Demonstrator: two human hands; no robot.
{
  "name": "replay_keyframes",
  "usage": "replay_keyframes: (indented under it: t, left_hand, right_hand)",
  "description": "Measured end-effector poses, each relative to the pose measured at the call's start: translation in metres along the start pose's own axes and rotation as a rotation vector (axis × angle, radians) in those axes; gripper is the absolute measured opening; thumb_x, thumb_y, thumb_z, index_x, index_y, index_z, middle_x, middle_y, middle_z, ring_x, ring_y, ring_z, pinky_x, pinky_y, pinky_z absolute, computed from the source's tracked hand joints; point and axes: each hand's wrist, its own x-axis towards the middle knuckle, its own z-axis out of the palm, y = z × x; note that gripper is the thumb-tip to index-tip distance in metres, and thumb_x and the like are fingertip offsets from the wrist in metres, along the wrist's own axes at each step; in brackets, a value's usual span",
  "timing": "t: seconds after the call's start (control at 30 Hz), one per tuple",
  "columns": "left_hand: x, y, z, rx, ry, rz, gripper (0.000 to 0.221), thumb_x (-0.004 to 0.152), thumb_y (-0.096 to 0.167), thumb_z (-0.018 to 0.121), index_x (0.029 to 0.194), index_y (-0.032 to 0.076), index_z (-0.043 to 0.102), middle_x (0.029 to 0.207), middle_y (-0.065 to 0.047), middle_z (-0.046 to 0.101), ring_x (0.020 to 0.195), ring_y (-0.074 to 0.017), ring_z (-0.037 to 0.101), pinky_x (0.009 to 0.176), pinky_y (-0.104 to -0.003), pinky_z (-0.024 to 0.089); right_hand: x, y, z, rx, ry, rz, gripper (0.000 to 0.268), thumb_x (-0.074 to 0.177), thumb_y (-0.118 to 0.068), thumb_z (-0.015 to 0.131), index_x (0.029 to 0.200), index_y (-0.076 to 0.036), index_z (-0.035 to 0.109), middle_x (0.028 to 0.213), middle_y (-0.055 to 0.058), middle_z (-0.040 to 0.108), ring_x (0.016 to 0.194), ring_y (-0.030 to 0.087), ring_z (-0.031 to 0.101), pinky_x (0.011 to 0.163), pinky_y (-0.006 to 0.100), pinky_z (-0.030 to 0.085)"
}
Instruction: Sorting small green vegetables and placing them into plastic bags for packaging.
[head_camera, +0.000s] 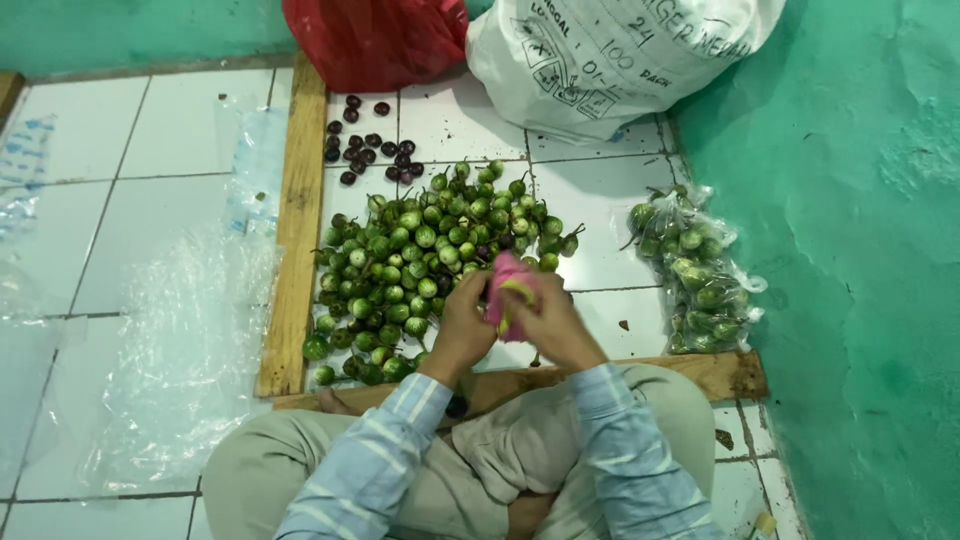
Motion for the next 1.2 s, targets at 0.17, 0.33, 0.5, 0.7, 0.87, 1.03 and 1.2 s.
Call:
replay_keyframes:
  t: [0.17,0.33,0.5,0.7,0.87,1.03,1.2]
  left_hand:
    - [-0.018,-0.001,-0.012,-0.043,0.001,0.052,0.037,0.068,0.004,0.081,0.102,0.014,0.070,0.081,-0.009,0.062,0.081,-0.0340,0.065,0.075,-0.041,0.052]
    - [-0.029,0.034,-0.043,-0.174,-0.007,-0.027,0.033,0.070,0.008,0.087,0.099,0.009,0.072,0.076,-0.009,0.064,0.071,-0.0260,0.062,0.068,-0.038,0.050]
    - [-0.026,0.024,-0.065,-0.711,0.047,-0.371,0.047,0.090,0.007,0.079,0.134,0.000,0.063,0.092,-0.013,0.074,0.079,-0.0150,0.070,0.073,-0.029,0.061]
    - [-0.025,-0.009,-0.043,-1.056,0.093,-0.621,0.026,0.105,0.031,0.060,0.111,0.007,0.068,0.088,-0.017,0.078,0.072,-0.0147,0.075,0.062,-0.023,0.063]
    - [-0.031,-0.004,-0.023,-0.988,0.185,-0.604,0.021,0.106,0.022,0.062,0.100,0.004,0.071,0.076,-0.012,0.072,0.063,-0.0131,0.068,0.058,-0.024,0.057]
    - [-0.031,0.003,-0.030,-0.955,0.172,-0.620,0.021,0.104,0.018,0.062,0.090,0.006,0.071,0.065,-0.006,0.068,0.055,-0.0105,0.063,0.054,-0.022,0.051]
    - [-0.028,0.042,-0.056,-0.251,0.171,-0.400,0.020,0.102,0.015,0.061,0.092,0.006,0.076,0.060,-0.012,0.067,0.055,-0.0167,0.064,0.052,-0.030,0.048]
  right_hand:
    - [-0.006,0.024,0.008,-0.149,0.005,-0.025,0.033,0.086,-0.030,0.072,0.117,-0.018,0.071,0.103,0.012,0.076,0.104,0.035,0.072,0.092,0.048,0.055]
    - [-0.004,0.044,0.012,-0.066,0.105,-0.106,0.021,0.090,-0.019,0.069,0.108,-0.013,0.077,0.096,0.012,0.078,0.101,0.034,0.073,0.091,0.046,0.056]
    - [-0.011,-0.012,-0.011,0.439,0.325,-0.005,0.015,0.104,-0.025,0.061,0.098,-0.014,0.070,0.082,0.001,0.069,0.077,0.014,0.063,0.081,0.035,0.053]
    - [-0.007,0.011,-0.004,0.428,0.226,-0.055,0.028,0.104,-0.035,0.059,0.106,-0.010,0.073,0.086,0.004,0.067,0.080,0.017,0.062,0.078,0.038,0.050]
    - [-0.023,-0.011,0.030,0.151,-0.029,-0.347,0.047,0.079,-0.005,0.069,0.126,-0.006,0.064,0.102,0.013,0.069,0.100,0.031,0.066,0.093,0.046,0.051]
    - [-0.013,0.027,0.033,-0.184,-0.014,-0.397,0.053,0.083,-0.019,0.068,0.136,-0.016,0.064,0.105,0.007,0.065,0.101,0.031,0.068,0.090,0.042,0.053]
    - [-0.013,0.026,0.031,-0.080,0.063,-0.394,0.039,0.091,-0.025,0.063,0.126,-0.009,0.068,0.094,0.012,0.065,0.089,0.037,0.069,0.078,0.044,0.055]
